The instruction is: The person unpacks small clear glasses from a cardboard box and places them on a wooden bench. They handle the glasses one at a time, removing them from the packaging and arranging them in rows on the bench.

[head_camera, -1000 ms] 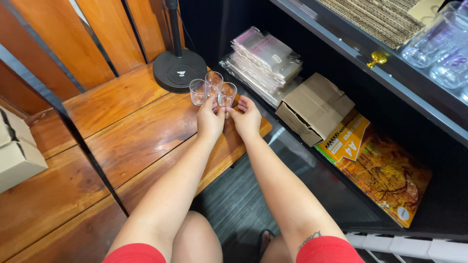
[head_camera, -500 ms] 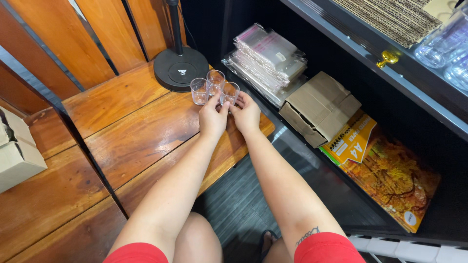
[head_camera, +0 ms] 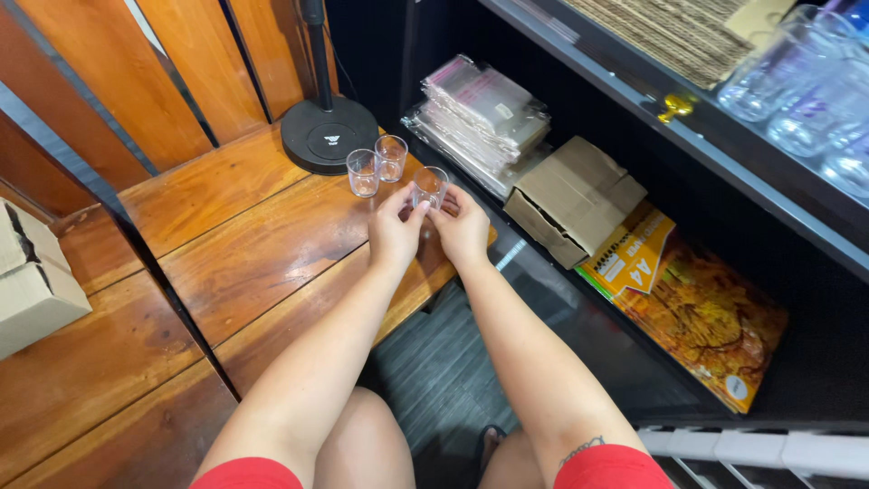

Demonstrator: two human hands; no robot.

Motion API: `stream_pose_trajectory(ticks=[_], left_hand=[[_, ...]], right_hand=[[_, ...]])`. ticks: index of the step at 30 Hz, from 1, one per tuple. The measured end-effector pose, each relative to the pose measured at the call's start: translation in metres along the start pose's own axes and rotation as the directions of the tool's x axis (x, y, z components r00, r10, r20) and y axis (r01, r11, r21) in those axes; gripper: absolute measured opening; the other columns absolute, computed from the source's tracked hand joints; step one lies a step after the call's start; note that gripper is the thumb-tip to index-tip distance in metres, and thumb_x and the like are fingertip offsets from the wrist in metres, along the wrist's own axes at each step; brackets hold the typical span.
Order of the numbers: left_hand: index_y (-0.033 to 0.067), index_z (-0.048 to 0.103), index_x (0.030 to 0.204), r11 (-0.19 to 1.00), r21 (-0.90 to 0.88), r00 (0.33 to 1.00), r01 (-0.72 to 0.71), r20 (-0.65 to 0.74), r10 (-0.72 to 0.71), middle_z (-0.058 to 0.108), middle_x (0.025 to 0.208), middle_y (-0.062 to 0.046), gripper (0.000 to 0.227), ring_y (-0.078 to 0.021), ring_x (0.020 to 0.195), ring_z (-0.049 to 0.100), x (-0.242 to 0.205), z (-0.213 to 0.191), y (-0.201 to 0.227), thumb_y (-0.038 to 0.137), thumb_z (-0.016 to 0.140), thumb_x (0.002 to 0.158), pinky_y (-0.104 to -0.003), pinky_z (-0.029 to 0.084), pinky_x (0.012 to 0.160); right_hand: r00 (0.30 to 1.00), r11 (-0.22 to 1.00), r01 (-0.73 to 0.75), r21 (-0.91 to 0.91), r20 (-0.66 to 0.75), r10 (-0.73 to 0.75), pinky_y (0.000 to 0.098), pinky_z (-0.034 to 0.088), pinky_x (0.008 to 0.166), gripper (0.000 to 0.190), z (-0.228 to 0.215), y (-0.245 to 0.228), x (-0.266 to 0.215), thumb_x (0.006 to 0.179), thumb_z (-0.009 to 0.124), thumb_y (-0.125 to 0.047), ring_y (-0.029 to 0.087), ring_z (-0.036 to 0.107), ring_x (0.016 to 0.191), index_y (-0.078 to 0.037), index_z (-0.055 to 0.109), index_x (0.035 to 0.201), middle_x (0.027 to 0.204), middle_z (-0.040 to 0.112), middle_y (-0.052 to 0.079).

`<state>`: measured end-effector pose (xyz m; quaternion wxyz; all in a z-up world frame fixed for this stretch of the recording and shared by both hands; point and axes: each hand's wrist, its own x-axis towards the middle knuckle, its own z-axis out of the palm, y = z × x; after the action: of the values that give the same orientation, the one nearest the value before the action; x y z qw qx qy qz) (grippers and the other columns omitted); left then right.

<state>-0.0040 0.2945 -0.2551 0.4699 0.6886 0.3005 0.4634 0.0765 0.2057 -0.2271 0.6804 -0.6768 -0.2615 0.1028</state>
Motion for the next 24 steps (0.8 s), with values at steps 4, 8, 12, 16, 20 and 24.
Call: stream_pose_trajectory(ticks=[4,8,12,16,20,24], left_hand=[[0.0162,0.076,0.124,1.000,-0.004,0.998,-0.010,0.055,0.010,0.077,0.105,-0.013,0.047,-0.0278,0.099,0.076,-0.022,-0.010,0.037,0.021,0.091,0.080,-0.030,0.066,0.079],[0.0157,0.076,0.123,0.997,-0.069,0.992,-0.020,0.121,0.028,0.077,0.104,-0.011,0.046,-0.0240,0.099,0.077,-0.048,-0.012,0.074,0.021,0.091,0.080,-0.032,0.066,0.079],[0.0162,0.077,0.120,0.989,-0.144,0.980,-0.037,0.191,0.065,0.078,0.101,-0.006,0.045,-0.0174,0.094,0.077,-0.074,-0.005,0.123,0.022,0.092,0.079,-0.027,0.064,0.076],[0.0133,0.077,0.120,0.975,-0.216,0.964,-0.041,0.248,0.096,0.077,0.103,-0.011,0.044,-0.0215,0.096,0.077,-0.099,0.008,0.192,0.021,0.092,0.079,-0.029,0.065,0.078],[0.0159,0.077,0.110,0.977,-0.205,0.947,-0.063,0.296,0.123,0.079,0.096,-0.004,0.041,-0.0166,0.090,0.078,-0.115,0.034,0.253,0.034,0.093,0.077,-0.025,0.065,0.074],[0.0153,0.077,0.105,0.924,-0.348,0.910,-0.157,0.312,0.272,0.080,0.095,-0.004,0.035,-0.0184,0.091,0.079,-0.131,0.064,0.314,0.029,0.093,0.077,-0.025,0.065,0.077]], right_hand=[[1.000,1.000,0.009,0.009,-0.016,-0.009,0.0284,0.063,0.092,0.063,-0.027,-0.020,-0.022,0.077,0.088,0.005,0.021,0.072,0.108,0.001,0.064,0.135,0.121,0.071,0.021],[0.999,1.000,0.009,0.008,-0.031,-0.009,0.0273,0.063,0.091,0.063,-0.058,-0.048,-0.047,0.075,0.090,0.004,0.020,0.072,0.105,0.000,0.066,0.133,0.118,0.072,0.019],[0.997,0.998,0.034,-0.043,-0.069,-0.037,0.0260,0.063,0.091,0.063,-0.100,-0.077,-0.070,0.074,0.092,-0.001,0.016,0.071,0.103,-0.002,0.068,0.132,0.115,0.073,0.015],[0.985,0.992,0.090,-0.084,-0.142,-0.101,0.0250,0.063,0.089,0.061,-0.154,-0.134,-0.094,0.071,0.092,0.002,0.017,0.072,0.101,-0.002,0.069,0.128,0.112,0.074,0.014],[0.958,0.974,0.164,-0.157,-0.211,-0.195,0.0228,0.064,0.086,0.060,-0.209,-0.189,-0.106,0.070,0.094,0.000,0.014,0.073,0.096,-0.003,0.070,0.125,0.106,0.076,0.011],[0.919,0.935,0.229,-0.272,-0.255,-0.299,0.0219,0.064,0.085,0.058,-0.263,-0.242,-0.116,0.071,0.095,-0.004,0.011,0.073,0.093,-0.004,0.070,0.123,0.102,0.076,0.008]])
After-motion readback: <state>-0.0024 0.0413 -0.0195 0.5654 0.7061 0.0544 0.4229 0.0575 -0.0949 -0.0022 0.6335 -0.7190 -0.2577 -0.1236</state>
